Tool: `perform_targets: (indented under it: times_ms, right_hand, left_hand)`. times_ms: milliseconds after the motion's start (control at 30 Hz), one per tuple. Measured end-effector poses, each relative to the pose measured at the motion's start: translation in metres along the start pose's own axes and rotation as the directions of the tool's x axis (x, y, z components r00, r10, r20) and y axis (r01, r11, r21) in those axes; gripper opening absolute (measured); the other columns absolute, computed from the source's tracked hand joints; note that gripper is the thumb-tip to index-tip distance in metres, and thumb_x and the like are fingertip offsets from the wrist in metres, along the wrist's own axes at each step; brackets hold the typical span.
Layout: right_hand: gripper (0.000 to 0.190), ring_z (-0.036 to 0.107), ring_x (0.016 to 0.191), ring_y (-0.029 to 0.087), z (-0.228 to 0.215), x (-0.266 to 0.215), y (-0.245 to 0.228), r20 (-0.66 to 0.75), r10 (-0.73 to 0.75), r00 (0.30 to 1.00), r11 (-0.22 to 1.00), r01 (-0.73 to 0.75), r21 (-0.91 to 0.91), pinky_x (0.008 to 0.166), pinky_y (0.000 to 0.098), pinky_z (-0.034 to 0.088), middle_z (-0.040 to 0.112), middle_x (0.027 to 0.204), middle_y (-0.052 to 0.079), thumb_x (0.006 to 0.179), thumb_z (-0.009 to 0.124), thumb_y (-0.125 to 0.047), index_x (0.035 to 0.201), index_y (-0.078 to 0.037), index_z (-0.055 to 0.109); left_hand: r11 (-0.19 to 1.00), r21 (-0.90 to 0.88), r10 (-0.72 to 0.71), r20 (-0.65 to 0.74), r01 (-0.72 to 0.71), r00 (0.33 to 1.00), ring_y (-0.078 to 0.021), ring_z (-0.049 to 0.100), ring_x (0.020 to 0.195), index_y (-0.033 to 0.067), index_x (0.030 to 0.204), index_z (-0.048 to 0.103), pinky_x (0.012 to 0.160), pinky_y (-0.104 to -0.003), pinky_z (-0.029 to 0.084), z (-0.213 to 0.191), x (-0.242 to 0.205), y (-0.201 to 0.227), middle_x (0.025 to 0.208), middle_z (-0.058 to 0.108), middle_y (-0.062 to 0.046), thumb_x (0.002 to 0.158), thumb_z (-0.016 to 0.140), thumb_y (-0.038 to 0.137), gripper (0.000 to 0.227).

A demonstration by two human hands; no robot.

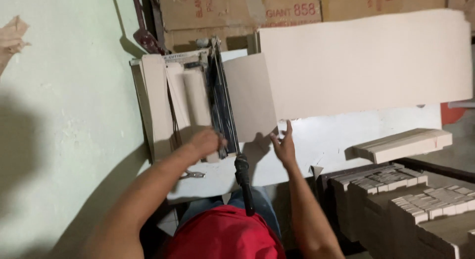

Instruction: The person uses a manual guillotine-style cutter to slice a large sheet of cardboard into smaller rectangular pieces. They repeatedly position the cardboard against the guide, pull down the lever to cut, and then remove the cut pieces, stacking them to the side.

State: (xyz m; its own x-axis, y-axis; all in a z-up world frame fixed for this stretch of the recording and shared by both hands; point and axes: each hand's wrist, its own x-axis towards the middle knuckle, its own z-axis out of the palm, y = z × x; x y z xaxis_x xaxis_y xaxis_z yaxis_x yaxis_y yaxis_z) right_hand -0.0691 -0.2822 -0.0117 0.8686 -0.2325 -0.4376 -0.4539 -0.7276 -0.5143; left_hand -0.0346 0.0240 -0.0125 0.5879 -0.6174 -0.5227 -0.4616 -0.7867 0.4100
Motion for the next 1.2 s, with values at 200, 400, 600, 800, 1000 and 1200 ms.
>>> perform_targets:
  times_ms: [200,400,600,800,1000,1200]
  right_hand:
    - [0.045,0.072,0.072,0.028,-0.028,-0.004,0.003,0.272,0.141,0.952,0.612,-0.299,0.732,0.068,0.0416,0.068,0.06,0.084,0.013,0.105,0.05,-0.009,0.15,-0.009,0.051]
    - [0.055,0.073,0.091,0.03,0.017,-0.005,-0.005,0.285,0.023,0.958,0.771,-0.198,0.606,0.08,0.0471,0.066,0.066,0.108,0.02,0.104,0.054,-0.007,0.158,-0.011,0.042]
    - [0.055,0.076,0.094,0.034,0.039,0.021,-0.009,0.2,-0.021,0.98,0.917,-0.06,0.395,0.082,0.0429,0.068,0.069,0.112,0.02,0.103,0.055,-0.003,0.155,-0.018,0.047]
    - [0.044,0.069,0.077,0.026,0.041,0.012,-0.032,-0.004,-0.135,0.991,0.986,0.134,-0.101,0.071,0.0452,0.057,0.062,0.09,0.009,0.102,0.055,-0.015,0.145,-0.013,0.061]
    - [0.058,0.075,0.091,0.032,0.027,0.018,-0.026,0.141,-0.048,0.989,0.969,0.012,0.247,0.078,0.039,0.067,0.071,0.109,0.022,0.101,0.053,0.001,0.157,-0.007,0.041]
    - [0.065,0.074,0.098,0.038,0.027,0.013,-0.035,0.141,-0.068,0.988,0.967,0.03,0.253,0.082,0.0455,0.067,0.067,0.114,0.025,0.096,0.063,0.006,0.156,-0.007,0.043]
  left_hand:
    - [0.962,0.266,0.127,-0.224,-0.064,0.966,-0.0273,0.064,0.09,0.0117,0.081,0.071,0.079,-0.041,0.05,-0.022,-0.045,-0.027,0.11,0.065,-0.008,0.094,0.063,0.019,0.017]
    - [0.964,0.003,-0.258,-0.231,0.266,0.938,-0.0354,0.04,0.139,0.0101,0.132,0.062,0.112,-0.054,0.036,0.006,0.001,-0.025,0.148,0.044,-0.014,0.104,0.052,0.035,0.039]
    - [0.856,-0.189,-0.511,-0.163,0.481,0.844,-0.0477,0.009,0.153,0.0195,0.161,0.029,0.119,-0.068,-0.005,-0.029,0.027,0.003,0.157,0.037,-0.028,0.095,0.063,0.047,0.08]
    - [0.798,-0.315,-0.577,-0.155,0.513,0.802,-0.0485,0.008,0.153,0.0209,0.164,0.016,0.117,-0.069,-0.007,-0.031,0.041,0.004,0.16,0.029,-0.034,0.09,0.071,0.038,0.093]
    - [0.79,-0.294,-0.589,-0.121,0.538,0.799,-0.0457,0.002,0.154,0.0249,0.165,0.012,0.118,-0.07,-0.01,-0.012,0.046,-0.006,0.165,0.017,-0.03,0.089,0.069,0.042,0.097]
    - [0.778,-0.332,-0.606,-0.171,0.533,0.777,-0.0466,0.005,0.154,0.022,0.164,0.024,0.117,-0.07,-0.008,-0.012,0.046,-0.006,0.165,0.021,-0.03,0.088,0.075,0.035,0.093]
